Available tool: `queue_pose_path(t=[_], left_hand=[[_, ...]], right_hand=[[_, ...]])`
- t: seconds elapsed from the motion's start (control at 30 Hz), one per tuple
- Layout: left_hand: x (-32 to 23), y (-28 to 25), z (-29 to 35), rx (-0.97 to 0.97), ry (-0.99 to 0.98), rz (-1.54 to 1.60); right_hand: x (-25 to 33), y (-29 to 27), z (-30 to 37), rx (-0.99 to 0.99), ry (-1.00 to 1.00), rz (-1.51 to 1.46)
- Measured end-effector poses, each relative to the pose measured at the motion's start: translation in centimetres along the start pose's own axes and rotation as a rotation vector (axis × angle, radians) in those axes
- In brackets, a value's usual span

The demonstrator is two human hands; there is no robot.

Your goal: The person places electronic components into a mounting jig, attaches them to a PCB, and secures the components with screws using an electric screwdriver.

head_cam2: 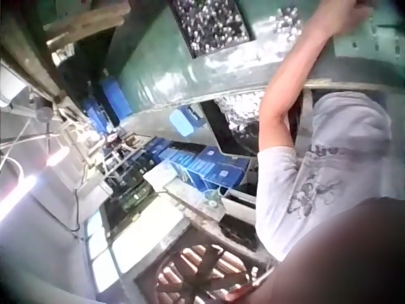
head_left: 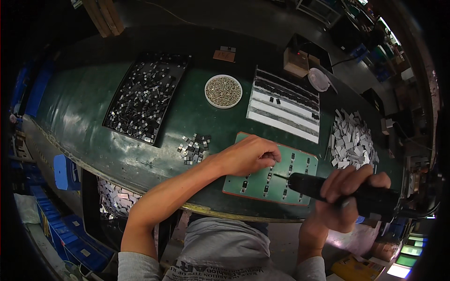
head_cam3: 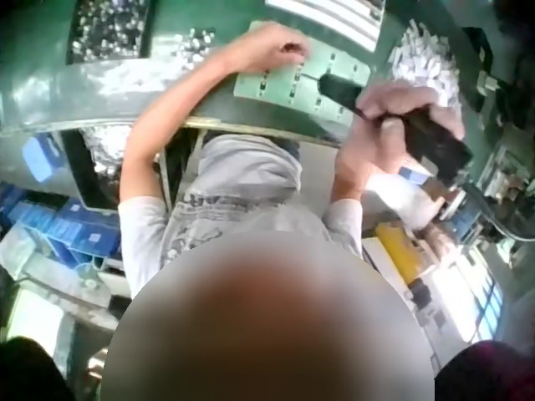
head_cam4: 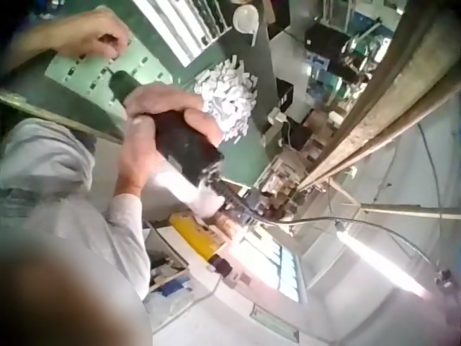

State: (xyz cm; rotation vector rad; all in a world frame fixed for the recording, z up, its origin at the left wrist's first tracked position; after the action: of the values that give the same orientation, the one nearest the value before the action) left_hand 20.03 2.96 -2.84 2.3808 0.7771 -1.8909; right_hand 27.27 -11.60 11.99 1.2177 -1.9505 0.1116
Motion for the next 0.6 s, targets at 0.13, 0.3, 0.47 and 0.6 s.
queue_pose_path(t=[0.13,0.3,0.47,0.6], left_hand=[[0.5,-0.2,0.5,0.013,-0.042,0.044],[0.5,-0.3,0.4,0.011,-0.048,0.060],[0.1,-0.2,0.4,0.056,-0.099,0.071],[0.1,0.0,0.3,0.044,0.015,0.048]], right_hand=[[-0.9,-1.8,-1.2,-0.030,-0.024,-0.136],[-1.4,-2.2,-1.3,-0.013,-0.047,-0.122],[-1.5,-2.2,-1.3,-0.012,-0.042,-0.118],[-1.7,-2.1,-1.4,-0.015,-0.040,-0.110]])
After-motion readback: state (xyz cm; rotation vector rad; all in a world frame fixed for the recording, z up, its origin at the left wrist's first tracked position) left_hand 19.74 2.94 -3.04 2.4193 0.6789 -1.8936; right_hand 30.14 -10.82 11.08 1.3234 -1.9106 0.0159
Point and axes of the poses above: each hand's wrist, its own z-axis away from the middle knuckle, its own y-axis out of the palm, x = y × z, the point moved 7 cm from there along -z, towards the middle knuckle, and after that the axes turned 8 degrees about -x, right-handed, at the moved point
